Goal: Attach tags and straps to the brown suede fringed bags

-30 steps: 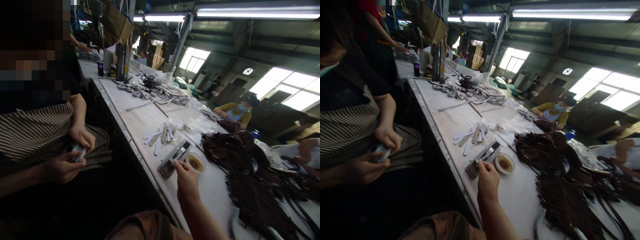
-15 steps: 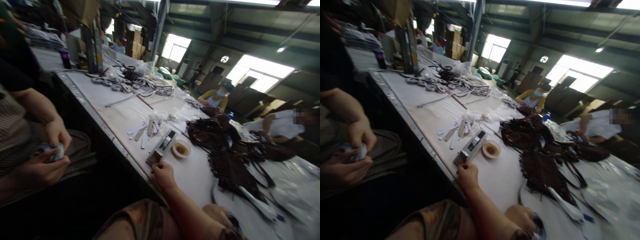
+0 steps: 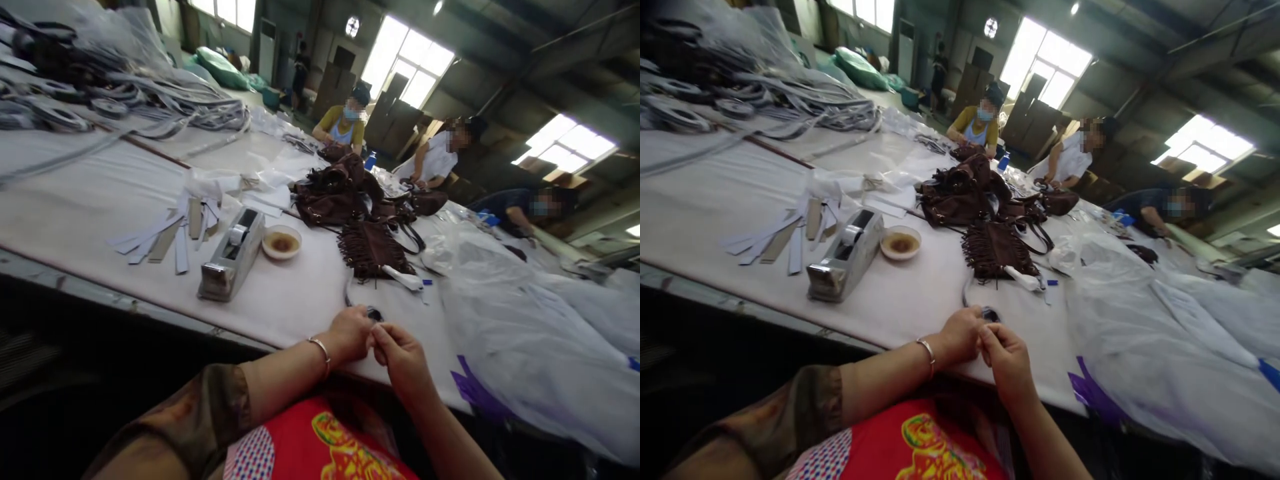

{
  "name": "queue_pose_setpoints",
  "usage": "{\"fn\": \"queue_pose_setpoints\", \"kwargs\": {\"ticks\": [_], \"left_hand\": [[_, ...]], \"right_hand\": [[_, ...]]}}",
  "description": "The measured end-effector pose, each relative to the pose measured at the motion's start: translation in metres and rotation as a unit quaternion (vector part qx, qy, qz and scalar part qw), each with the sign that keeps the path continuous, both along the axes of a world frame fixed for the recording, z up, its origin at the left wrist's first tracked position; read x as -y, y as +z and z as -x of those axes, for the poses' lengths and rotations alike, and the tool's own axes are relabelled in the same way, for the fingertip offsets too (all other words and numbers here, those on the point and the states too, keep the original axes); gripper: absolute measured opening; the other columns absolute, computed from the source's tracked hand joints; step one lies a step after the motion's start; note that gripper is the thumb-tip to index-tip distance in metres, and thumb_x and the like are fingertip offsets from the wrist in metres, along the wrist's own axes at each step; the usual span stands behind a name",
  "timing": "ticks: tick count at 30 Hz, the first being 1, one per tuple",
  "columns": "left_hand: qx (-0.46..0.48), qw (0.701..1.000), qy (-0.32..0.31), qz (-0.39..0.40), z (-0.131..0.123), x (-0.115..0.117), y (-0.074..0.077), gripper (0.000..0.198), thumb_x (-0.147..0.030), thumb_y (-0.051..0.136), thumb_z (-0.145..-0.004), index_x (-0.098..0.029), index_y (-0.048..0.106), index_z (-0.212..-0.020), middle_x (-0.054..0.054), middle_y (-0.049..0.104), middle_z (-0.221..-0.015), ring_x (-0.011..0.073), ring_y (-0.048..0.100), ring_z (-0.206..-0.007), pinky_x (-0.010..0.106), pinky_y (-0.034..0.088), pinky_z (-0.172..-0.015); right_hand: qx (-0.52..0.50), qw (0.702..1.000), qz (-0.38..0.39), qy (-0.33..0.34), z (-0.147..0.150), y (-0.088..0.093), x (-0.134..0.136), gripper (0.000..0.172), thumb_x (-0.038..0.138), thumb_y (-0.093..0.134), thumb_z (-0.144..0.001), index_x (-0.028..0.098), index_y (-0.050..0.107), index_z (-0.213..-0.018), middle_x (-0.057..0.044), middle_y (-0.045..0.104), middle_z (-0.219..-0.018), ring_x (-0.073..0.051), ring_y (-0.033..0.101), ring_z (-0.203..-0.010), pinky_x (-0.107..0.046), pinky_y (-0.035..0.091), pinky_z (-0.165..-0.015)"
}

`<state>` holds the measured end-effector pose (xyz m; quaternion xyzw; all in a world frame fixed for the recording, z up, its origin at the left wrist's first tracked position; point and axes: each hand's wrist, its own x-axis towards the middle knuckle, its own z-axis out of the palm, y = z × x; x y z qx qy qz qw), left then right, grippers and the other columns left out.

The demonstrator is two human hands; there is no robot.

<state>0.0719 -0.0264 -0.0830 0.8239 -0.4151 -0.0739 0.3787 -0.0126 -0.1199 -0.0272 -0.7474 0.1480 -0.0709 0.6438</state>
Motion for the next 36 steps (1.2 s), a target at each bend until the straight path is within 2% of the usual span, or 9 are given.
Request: {"fn": "queue_pose_setpoints", "kwargs": {"ticks": [4, 8, 11, 15, 19, 25, 36], "left_hand": [[0.063, 0.998, 0.003, -0.03, -0.001, 0.002, -0.005, 0.022, -0.033, 0.06, -0.083, -0.013, 0.07, -0.082, 0.012, 0.062, -0.094, 0.0226, 0.06, -0.085, 0.034, 0.051, -0.078], [0.081, 0.995, 0.011, -0.049, 0.001, 0.004, -0.004, 0.021, -0.033, 0.06, -0.084, -0.014, 0.069, -0.081, 0.011, 0.061, -0.093, 0.0214, 0.059, -0.084, 0.032, 0.051, -0.076], [0.085, 0.995, 0.013, -0.051, 0.002, 0.004, -0.003, 0.019, -0.032, 0.061, -0.083, -0.015, 0.069, -0.082, 0.01, 0.06, -0.094, 0.0207, 0.058, -0.085, 0.031, 0.05, -0.077], [0.087, 0.995, 0.024, -0.052, 0.004, 0.005, -0.003, 0.018, -0.031, 0.061, -0.083, -0.015, 0.068, -0.082, 0.009, 0.059, -0.093, 0.0203, 0.058, -0.084, 0.031, 0.05, -0.078], [0.087, 0.995, 0.027, -0.051, 0.005, 0.005, -0.001, 0.016, -0.03, 0.063, -0.082, -0.015, 0.068, -0.082, 0.009, 0.059, -0.094, 0.0205, 0.057, -0.085, 0.031, 0.05, -0.08], [0.081, 0.995, 0.026, -0.044, 0.004, 0.006, 0.0, 0.015, -0.029, 0.061, -0.083, -0.015, 0.068, -0.083, 0.009, 0.059, -0.093, 0.0199, 0.057, -0.084, 0.031, 0.05, -0.08], [0.078, 0.996, 0.032, -0.037, 0.005, 0.004, 0.001, 0.014, -0.026, 0.059, -0.084, -0.015, 0.066, -0.08, 0.009, 0.058, -0.092, 0.0192, 0.057, -0.082, 0.031, 0.05, -0.079]], "right_hand": [[-0.053, 0.996, -0.057, -0.04, 0.017, -0.023, 0.031, 0.037, 0.049, 0.073, -0.078, 0.015, 0.061, -0.07, 0.002, 0.053, -0.061, -0.004, 0.036, -0.044, -0.019, 0.023, -0.041], [-0.125, 0.983, -0.125, -0.052, 0.018, -0.037, 0.038, 0.043, 0.053, 0.077, -0.07, 0.017, 0.054, -0.066, 0.009, 0.037, -0.048, -0.002, 0.025, -0.037, -0.018, 0.013, -0.036], [-0.148, 0.976, -0.149, -0.057, 0.015, -0.042, 0.043, 0.045, 0.054, 0.077, -0.067, 0.018, 0.051, -0.065, 0.01, 0.035, -0.044, -0.002, 0.022, -0.034, -0.017, 0.012, -0.034], [-0.174, 0.972, -0.146, -0.058, 0.01, -0.043, 0.047, 0.044, 0.054, 0.077, -0.065, 0.018, 0.051, -0.063, 0.01, 0.037, -0.042, -0.002, 0.021, -0.033, -0.017, 0.012, -0.032], [-0.194, 0.968, -0.13, -0.087, 0.006, -0.043, 0.043, 0.043, 0.052, 0.076, -0.063, 0.019, 0.05, -0.061, 0.009, 0.038, -0.041, -0.003, 0.023, -0.032, -0.017, 0.012, -0.031], [-0.194, 0.967, -0.114, -0.121, 0.005, -0.042, 0.039, 0.044, 0.052, 0.077, -0.062, 0.019, 0.048, -0.06, 0.008, 0.042, -0.041, -0.004, 0.031, -0.032, -0.016, 0.018, -0.029], [-0.235, 0.959, -0.089, -0.13, -0.006, -0.044, 0.04, 0.038, 0.048, 0.071, -0.073, 0.019, 0.048, -0.061, 0.006, 0.045, -0.041, -0.007, 0.035, -0.029, -0.019, 0.023, -0.026]]}}
